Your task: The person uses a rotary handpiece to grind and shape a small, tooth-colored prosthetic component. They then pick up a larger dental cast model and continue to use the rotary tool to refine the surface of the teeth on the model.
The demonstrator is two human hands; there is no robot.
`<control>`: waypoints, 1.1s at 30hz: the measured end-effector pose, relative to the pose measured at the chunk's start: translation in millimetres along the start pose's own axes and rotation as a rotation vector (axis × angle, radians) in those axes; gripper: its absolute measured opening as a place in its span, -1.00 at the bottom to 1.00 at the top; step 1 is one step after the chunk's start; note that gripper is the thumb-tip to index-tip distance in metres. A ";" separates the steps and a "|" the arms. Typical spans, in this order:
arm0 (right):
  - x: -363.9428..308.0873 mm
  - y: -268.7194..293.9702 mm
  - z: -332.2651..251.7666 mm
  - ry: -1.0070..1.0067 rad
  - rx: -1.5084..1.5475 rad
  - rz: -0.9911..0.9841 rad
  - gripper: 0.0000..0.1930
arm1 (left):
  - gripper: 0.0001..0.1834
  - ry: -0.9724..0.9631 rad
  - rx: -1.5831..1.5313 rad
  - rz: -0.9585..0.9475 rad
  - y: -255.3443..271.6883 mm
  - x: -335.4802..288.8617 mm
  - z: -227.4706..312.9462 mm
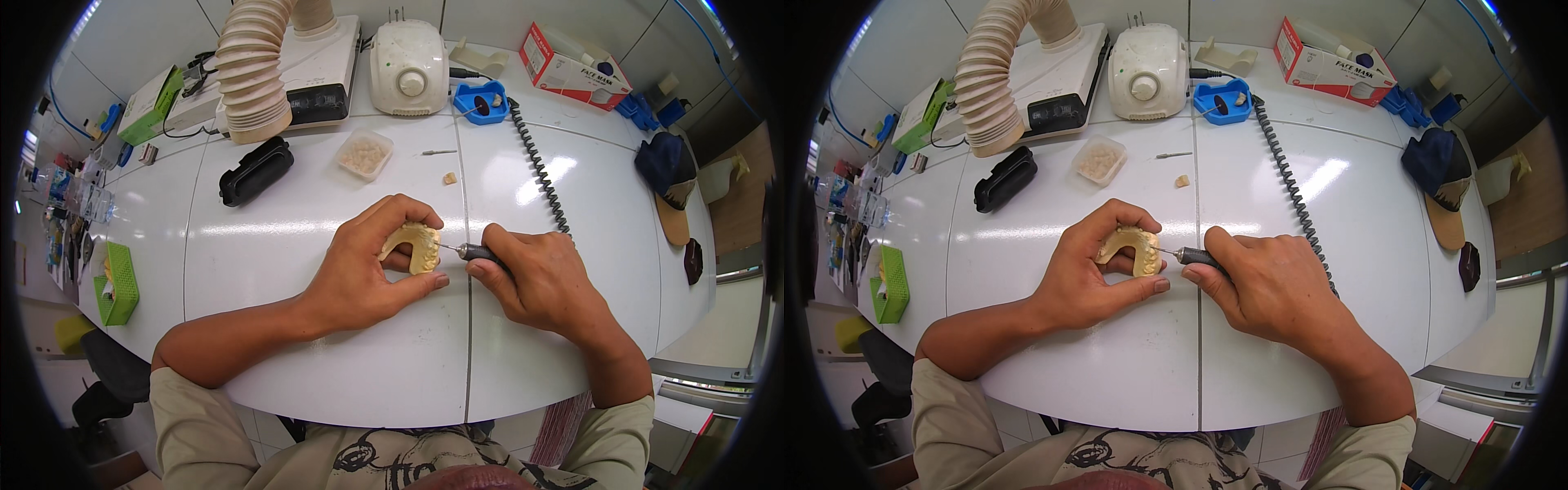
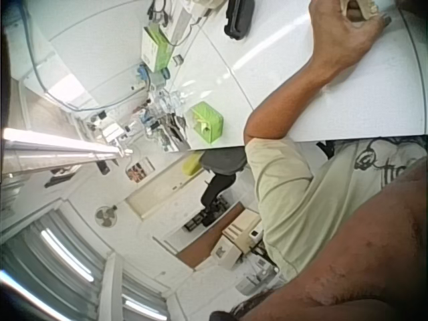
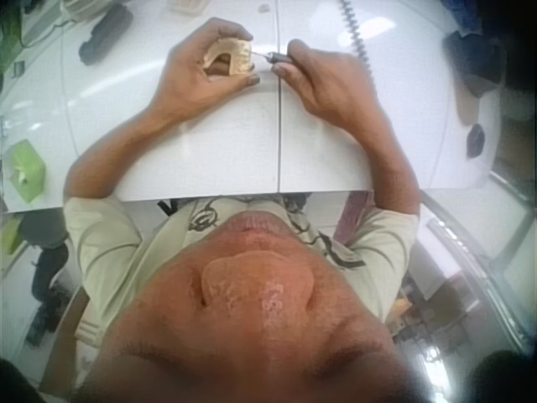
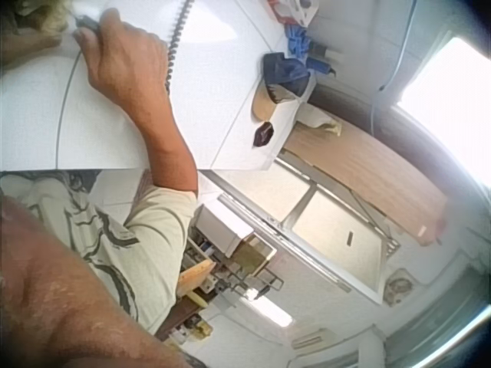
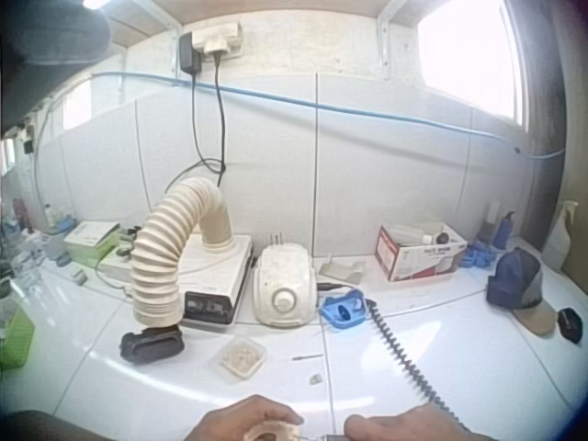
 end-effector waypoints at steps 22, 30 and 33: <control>-0.1 1.7 -1.2 0.000 0.001 0.005 -0.57 | -0.45 0.002 0.026 0.001 0.1 0.0 2.4; -0.1 1.6 -1.5 0.009 0.002 0.011 -0.57 | -0.46 -0.004 0.023 -0.001 0.0 -0.3 2.6; -0.3 1.4 -1.0 0.010 0.001 0.011 -0.57 | -0.45 -0.001 0.026 -0.002 0.0 -0.2 3.2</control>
Point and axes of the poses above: each hand's wrist, its own x-axis towards the middle knuckle, its own y-axis out of the back of the hand, z = x × y, the point moved 7 cm from there along x, towards the middle knuckle, and after that the axes turned 11 degrees about -z, right-handed, at the moved point
